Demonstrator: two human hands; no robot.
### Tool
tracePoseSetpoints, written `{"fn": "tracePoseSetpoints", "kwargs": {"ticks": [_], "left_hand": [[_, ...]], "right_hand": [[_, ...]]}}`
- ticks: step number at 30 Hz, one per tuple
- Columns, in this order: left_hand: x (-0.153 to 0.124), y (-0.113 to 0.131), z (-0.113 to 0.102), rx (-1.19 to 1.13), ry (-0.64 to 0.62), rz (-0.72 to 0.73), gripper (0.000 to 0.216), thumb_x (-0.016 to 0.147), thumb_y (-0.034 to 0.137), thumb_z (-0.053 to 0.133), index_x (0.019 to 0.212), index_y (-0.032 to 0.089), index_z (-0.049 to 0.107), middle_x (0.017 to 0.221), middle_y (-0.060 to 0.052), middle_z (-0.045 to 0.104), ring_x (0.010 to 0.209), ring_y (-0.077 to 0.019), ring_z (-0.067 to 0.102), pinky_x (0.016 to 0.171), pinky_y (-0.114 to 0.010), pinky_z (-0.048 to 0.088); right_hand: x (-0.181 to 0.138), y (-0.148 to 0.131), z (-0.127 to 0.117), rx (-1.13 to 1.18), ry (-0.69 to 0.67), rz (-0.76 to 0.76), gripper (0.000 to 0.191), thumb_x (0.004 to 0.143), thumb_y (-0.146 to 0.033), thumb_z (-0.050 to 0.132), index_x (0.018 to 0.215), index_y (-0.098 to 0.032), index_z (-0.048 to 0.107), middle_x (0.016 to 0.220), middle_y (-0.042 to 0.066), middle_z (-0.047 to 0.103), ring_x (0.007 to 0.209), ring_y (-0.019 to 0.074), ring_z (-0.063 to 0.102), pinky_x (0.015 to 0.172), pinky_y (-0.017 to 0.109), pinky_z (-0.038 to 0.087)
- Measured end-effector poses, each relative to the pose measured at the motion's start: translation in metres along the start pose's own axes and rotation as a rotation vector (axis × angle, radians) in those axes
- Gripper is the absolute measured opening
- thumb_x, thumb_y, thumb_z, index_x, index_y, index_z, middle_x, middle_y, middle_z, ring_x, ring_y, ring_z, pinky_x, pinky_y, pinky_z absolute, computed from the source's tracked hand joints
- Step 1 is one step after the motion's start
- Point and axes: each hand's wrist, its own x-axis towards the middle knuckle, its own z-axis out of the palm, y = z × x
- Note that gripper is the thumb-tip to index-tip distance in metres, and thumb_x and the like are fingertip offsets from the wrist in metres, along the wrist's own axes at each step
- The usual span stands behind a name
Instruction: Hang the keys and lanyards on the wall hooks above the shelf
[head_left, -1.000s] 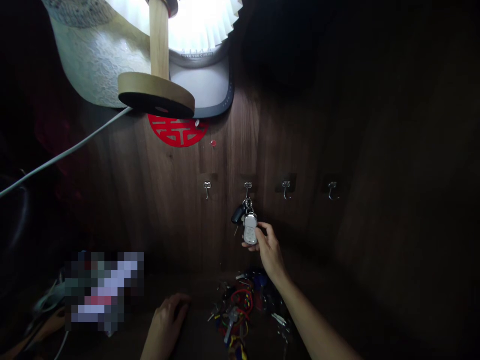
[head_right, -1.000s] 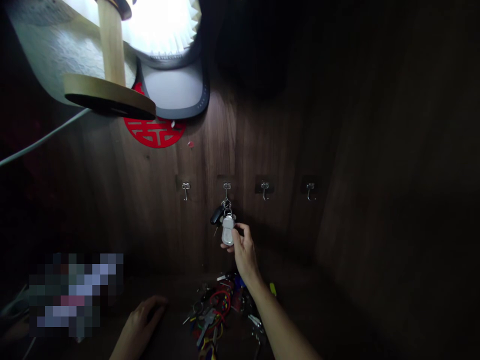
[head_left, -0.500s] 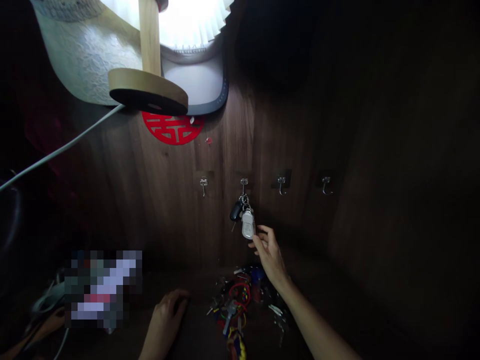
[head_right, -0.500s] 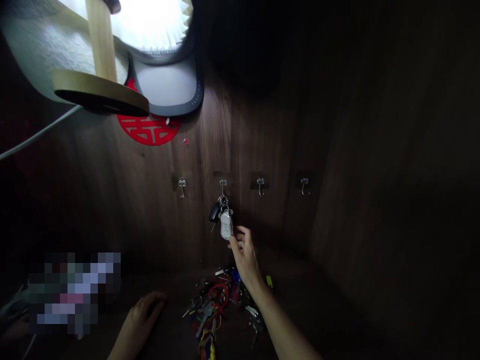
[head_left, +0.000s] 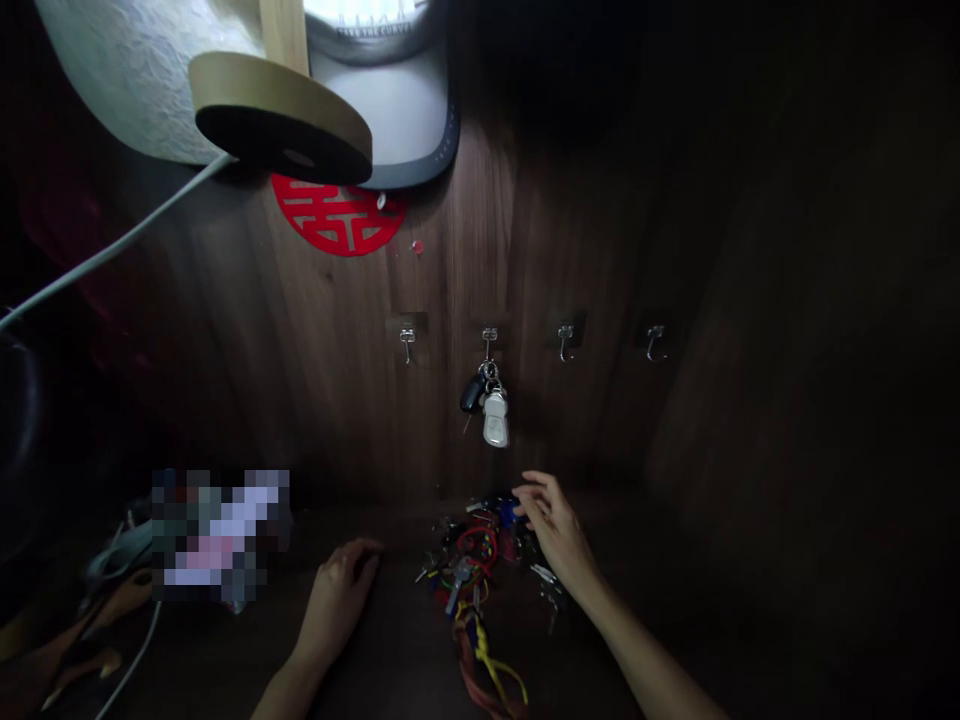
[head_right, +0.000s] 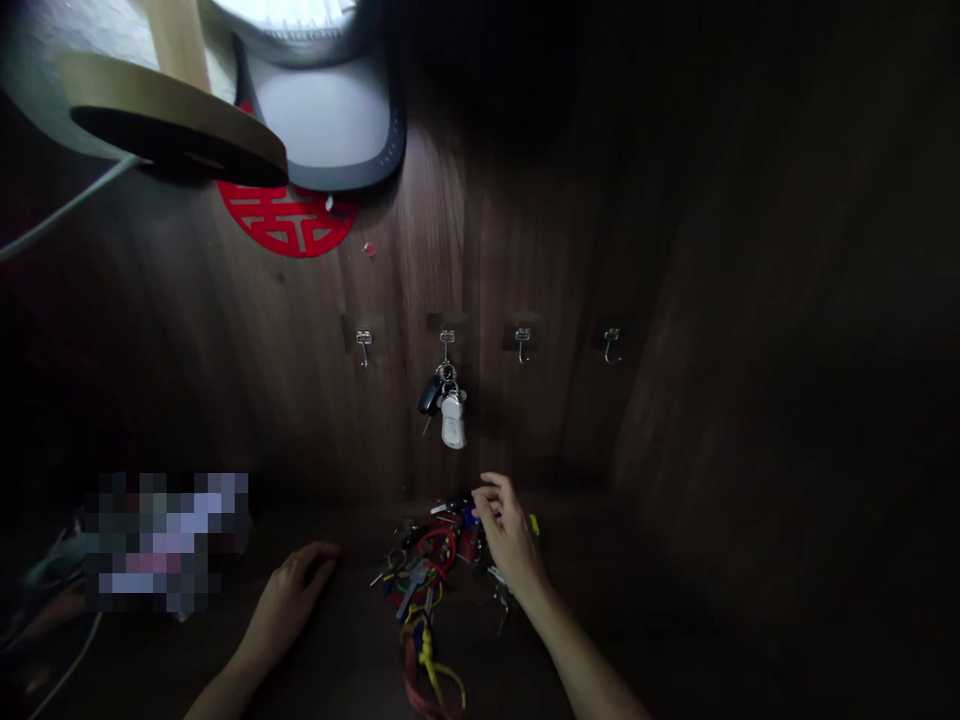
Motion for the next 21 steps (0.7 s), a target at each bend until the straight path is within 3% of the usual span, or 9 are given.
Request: {"fn": "tracePoseSetpoints", "kwargs": {"ticks": [9,16,21], "left_hand": [[-0.003,0.004,0.0,0.004,-0.043,0.066,0.022,0.084,0.024,0.044,0.089,0.023,0.065,0.09,-0.003,0.07,0.089,-0.0192,0.065,0.081,-0.033,0.05],[-0.012,0.041,-0.007,0.078,-0.217,0.232,0.028,0.087,0.018,0.043,0.104,0.027,0.063,0.102,-0.002,0.067,0.095,-0.0196,0.061,0.085,-0.036,0.047],[-0.017,0.058,0.001,0.088,-0.299,0.379,0.038,0.088,0.017,0.045,0.123,0.032,0.051,0.123,-0.002,0.059,0.113,-0.0204,0.052,0.094,-0.039,0.043]], "right_hand": [[-0.022,0.017,0.005,-0.137,-0.092,-0.048,0.02,0.08,-0.036,0.051,0.096,-0.024,0.058,0.089,0.005,0.067,0.074,0.0192,0.065,0.056,0.028,0.053],[-0.028,0.027,0.01,-0.33,-0.191,-0.213,0.021,0.084,-0.023,0.042,0.095,-0.027,0.059,0.092,0.003,0.067,0.087,0.0203,0.064,0.07,0.033,0.052],[-0.032,0.026,0.01,-0.464,-0.258,-0.341,0.028,0.086,-0.014,0.038,0.101,-0.025,0.059,0.097,0.003,0.066,0.092,0.0176,0.061,0.082,0.033,0.049]]}}
